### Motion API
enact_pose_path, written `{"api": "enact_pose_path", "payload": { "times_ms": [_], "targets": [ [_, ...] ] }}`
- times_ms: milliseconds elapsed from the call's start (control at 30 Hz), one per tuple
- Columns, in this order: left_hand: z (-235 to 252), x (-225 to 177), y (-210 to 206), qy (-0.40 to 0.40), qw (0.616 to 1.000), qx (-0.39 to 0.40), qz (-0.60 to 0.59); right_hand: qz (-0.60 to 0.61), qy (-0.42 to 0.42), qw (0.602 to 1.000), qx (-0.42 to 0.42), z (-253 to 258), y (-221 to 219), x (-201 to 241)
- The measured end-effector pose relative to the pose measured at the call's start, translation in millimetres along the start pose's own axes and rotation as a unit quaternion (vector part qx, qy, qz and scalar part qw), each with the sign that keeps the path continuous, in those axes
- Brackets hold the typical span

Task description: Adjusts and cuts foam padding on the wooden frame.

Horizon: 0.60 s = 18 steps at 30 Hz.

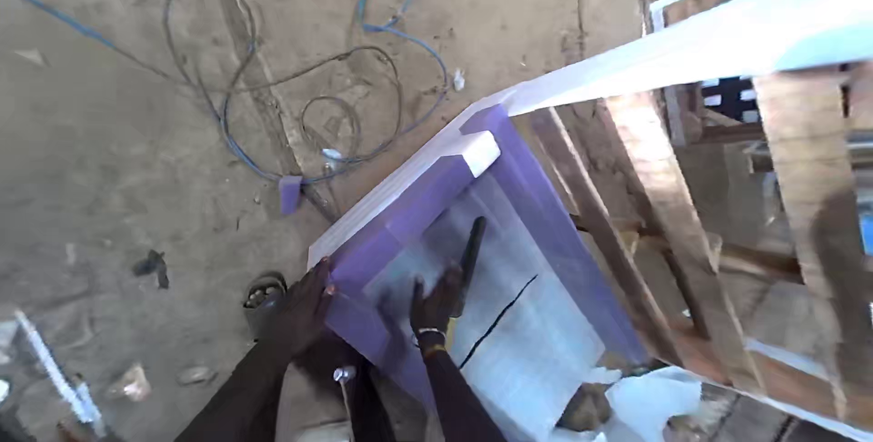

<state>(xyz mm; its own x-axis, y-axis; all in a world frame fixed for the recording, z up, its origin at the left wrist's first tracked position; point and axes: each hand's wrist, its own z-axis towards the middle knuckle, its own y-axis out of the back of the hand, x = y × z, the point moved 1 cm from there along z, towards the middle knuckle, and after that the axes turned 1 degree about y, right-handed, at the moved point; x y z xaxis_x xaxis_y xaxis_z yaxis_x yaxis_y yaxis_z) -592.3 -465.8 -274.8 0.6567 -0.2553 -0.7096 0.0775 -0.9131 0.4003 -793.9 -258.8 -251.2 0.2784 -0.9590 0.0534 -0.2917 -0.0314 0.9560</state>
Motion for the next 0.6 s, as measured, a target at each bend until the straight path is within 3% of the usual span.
{"api": "enact_pose_path", "payload": {
  "times_ms": [100,167,367,500,600],
  "targets": [
    [5,0,19,-0.001,0.997,0.056,-0.052,-0.046,-0.285,0.953,0.094,-24,-7,-71],
    [4,-1,29,0.037,0.994,0.086,-0.064,0.003,-0.380,0.908,0.176,-33,-27,-105],
    [-12,2,46,0.131,0.989,-0.009,-0.071,0.035,-0.411,0.894,0.177,-34,-45,-123],
    [-35,13,66,0.175,0.984,0.008,0.037,0.119,-0.328,0.916,0.196,-32,-25,-141],
    [-28,-2,97,0.174,0.978,0.025,0.109,0.240,-0.273,0.924,0.121,-44,12,-130]
  ]
}}
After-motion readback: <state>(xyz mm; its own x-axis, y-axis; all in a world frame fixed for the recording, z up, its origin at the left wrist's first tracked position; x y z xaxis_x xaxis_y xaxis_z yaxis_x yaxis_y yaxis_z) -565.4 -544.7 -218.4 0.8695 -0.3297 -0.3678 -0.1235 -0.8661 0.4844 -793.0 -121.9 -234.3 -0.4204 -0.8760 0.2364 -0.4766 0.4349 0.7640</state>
